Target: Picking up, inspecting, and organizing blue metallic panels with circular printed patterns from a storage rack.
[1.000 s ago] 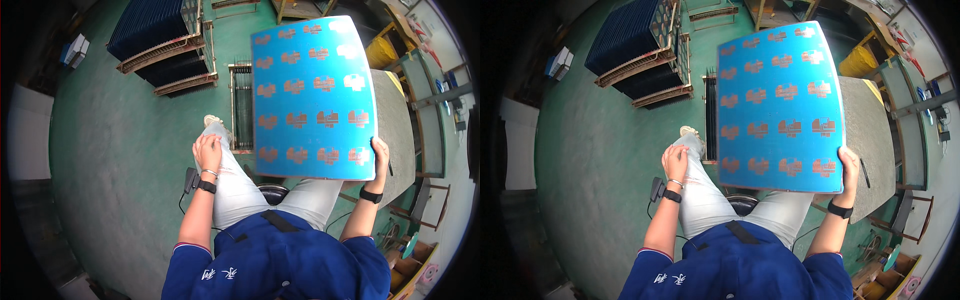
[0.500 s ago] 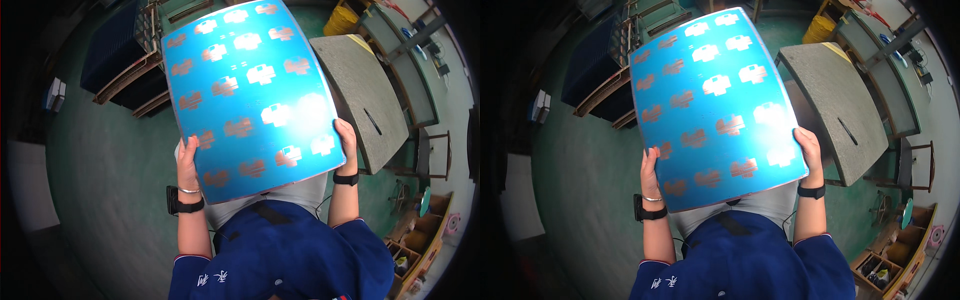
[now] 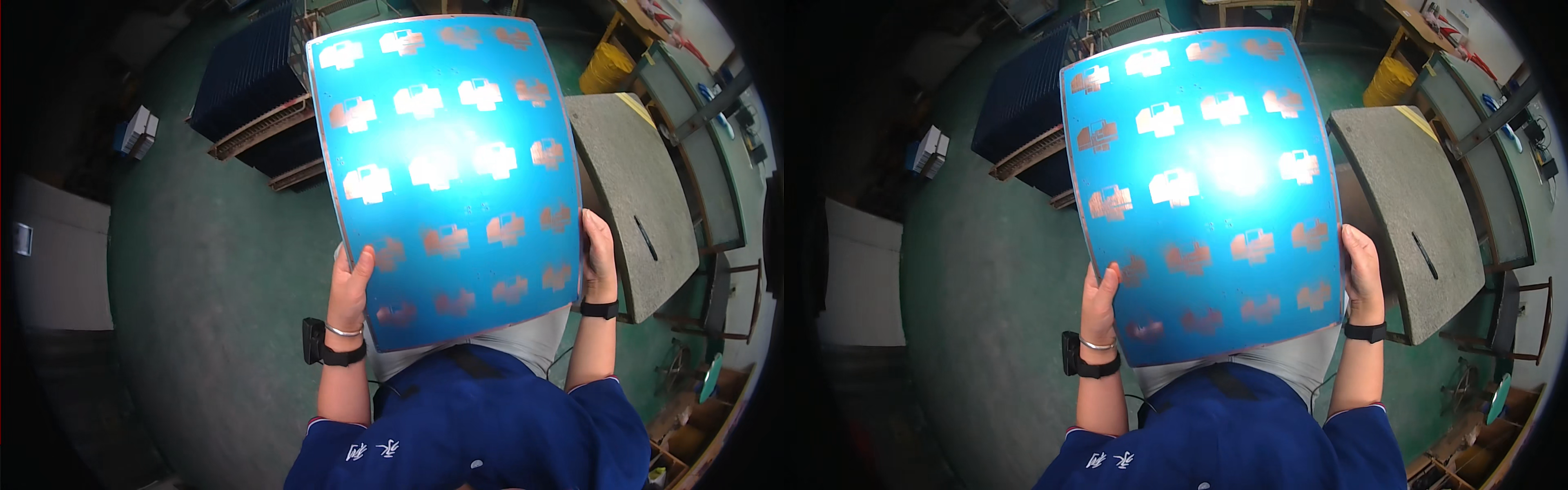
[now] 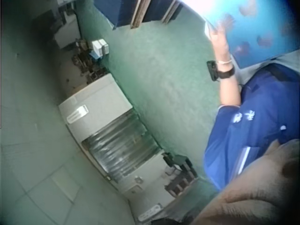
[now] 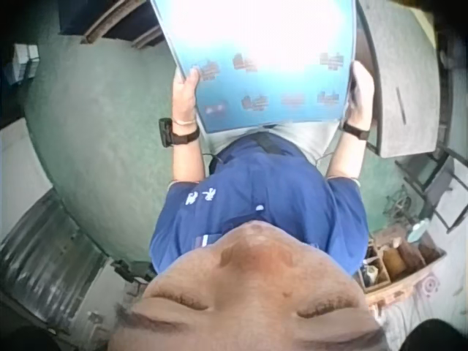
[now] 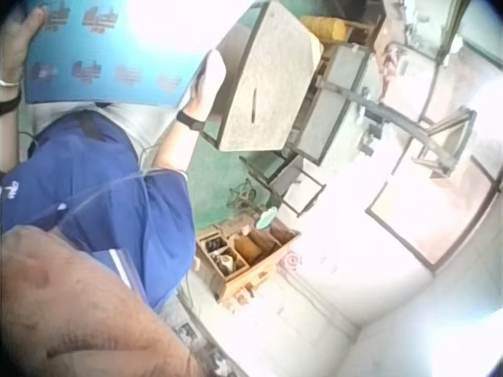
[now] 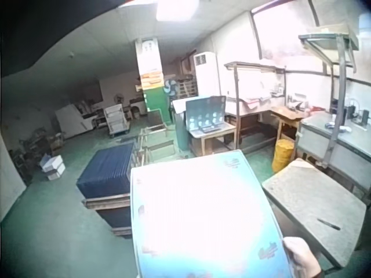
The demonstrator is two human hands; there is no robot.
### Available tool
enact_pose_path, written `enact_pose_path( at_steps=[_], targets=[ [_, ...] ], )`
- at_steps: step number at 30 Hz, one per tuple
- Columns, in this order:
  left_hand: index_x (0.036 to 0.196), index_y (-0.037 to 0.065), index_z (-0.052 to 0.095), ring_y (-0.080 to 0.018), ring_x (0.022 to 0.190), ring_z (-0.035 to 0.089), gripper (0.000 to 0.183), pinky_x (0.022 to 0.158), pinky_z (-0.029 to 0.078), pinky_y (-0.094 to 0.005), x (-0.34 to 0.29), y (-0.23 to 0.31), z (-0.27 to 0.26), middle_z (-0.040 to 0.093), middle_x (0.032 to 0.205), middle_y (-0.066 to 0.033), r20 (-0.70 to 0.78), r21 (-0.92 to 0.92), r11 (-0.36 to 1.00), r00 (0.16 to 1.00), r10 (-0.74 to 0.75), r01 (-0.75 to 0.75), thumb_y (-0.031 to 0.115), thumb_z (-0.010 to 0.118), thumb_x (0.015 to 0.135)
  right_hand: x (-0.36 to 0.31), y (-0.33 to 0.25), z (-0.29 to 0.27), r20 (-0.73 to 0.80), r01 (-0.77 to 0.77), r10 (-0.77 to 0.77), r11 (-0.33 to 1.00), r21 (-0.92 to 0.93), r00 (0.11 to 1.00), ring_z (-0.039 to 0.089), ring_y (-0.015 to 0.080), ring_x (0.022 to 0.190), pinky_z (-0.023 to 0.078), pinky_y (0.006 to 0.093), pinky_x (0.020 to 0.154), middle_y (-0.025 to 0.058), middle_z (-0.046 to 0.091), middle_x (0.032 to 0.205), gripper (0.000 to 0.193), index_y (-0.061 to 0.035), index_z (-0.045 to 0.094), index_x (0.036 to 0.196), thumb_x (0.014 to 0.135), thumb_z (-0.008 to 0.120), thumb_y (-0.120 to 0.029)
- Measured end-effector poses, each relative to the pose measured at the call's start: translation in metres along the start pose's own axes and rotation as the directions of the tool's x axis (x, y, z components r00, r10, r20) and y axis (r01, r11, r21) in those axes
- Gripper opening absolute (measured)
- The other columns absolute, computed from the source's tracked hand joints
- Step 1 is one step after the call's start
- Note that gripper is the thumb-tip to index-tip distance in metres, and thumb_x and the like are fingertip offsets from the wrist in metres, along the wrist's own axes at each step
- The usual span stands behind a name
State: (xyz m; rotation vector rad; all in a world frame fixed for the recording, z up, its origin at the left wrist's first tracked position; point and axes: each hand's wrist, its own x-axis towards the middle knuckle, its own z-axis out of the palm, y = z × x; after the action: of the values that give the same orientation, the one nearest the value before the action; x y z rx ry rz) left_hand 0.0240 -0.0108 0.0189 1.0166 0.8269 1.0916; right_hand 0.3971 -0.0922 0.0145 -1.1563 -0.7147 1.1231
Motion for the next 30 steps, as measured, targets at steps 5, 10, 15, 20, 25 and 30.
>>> enact_pose_path(
  at_steps=[5,10,15,20,25,30],
  targets=[
    [0.121,0.003,0.053,-0.0111,0.099,0.051,0.039,0.088,0.041,-0.0277,-0.007,0.003,0.001,0.057,0.111,-0.0016,-0.002,0.080,0.997,1.000,-0.009,0.009,0.028,0.059,0.092,0.024,-0.021,0.010,0.069,0.064,-0.064,0.998,-0.002,0.996,0.056,0.0051,0.075,0.045,0.0188,0.066,0.0000,0.061,0.083,0.029,-0.0024,0.060,0.095,0.098,0.047,-0.028],
    [0.121,0.002,0.054,-0.0109,0.097,0.053,0.039,0.086,0.042,-0.0270,-0.011,0.001,-0.003,0.058,0.110,-0.0026,0.077,0.089,0.995,0.996,-0.042,0.035,0.028,0.059,0.092,0.028,-0.031,0.021,-0.023,0.206,-0.205,0.974,0.092,0.979,0.057,0.0072,0.081,0.047,0.0220,0.073,0.0022,0.061,0.092,0.025,-0.0026,0.058,0.101,0.098,0.047,-0.025],
    [0.110,0.002,0.057,-0.0092,0.089,0.055,0.027,0.079,0.045,-0.0254,0.002,0.008,-0.006,0.060,0.098,-0.0003,0.092,-0.098,0.995,0.996,0.019,-0.010,0.023,0.057,0.093,0.013,-0.034,0.033,-0.052,0.210,-0.205,0.971,0.117,0.977,0.059,0.0089,0.082,0.048,0.0228,0.073,0.0049,0.062,0.093,0.025,-0.0017,0.057,0.100,0.098,0.046,-0.024],
    [0.094,0.005,0.054,-0.0071,0.080,0.056,0.013,0.072,0.047,-0.0218,0.020,0.019,-0.008,0.060,0.089,0.0001,-0.007,-0.219,0.966,0.991,0.137,-0.135,0.018,0.053,0.095,0.008,-0.033,0.034,-0.033,0.196,-0.193,0.970,0.141,0.981,0.059,0.0087,0.076,0.049,0.0222,0.068,0.0046,0.063,0.089,0.024,-0.0014,0.058,0.099,0.098,0.047,-0.023],
    [0.107,0.003,0.052,-0.0109,0.088,0.059,0.018,0.078,0.049,-0.0255,0.023,0.031,0.004,0.061,0.100,-0.0042,-0.057,-0.217,0.954,0.978,0.200,-0.208,0.016,0.054,0.094,0.009,-0.033,0.037,-0.087,0.272,-0.263,0.954,0.129,0.961,0.059,0.0094,0.088,0.049,0.0237,0.077,0.0061,0.061,0.100,0.026,-0.0004,0.053,0.111,0.098,0.045,-0.021],
    [0.110,0.003,0.051,-0.0113,0.089,0.059,0.022,0.080,0.048,-0.0256,0.020,0.033,0.009,0.061,0.101,-0.0041,-0.115,-0.122,0.953,0.958,0.264,-0.277,0.015,0.057,0.093,0.011,-0.031,0.032,-0.070,0.409,-0.406,0.912,0.025,0.911,0.056,0.0096,0.094,0.046,0.0242,0.084,0.0047,0.059,0.105,0.025,-0.0016,0.049,0.117,0.098,0.046,-0.018]
  ],
)
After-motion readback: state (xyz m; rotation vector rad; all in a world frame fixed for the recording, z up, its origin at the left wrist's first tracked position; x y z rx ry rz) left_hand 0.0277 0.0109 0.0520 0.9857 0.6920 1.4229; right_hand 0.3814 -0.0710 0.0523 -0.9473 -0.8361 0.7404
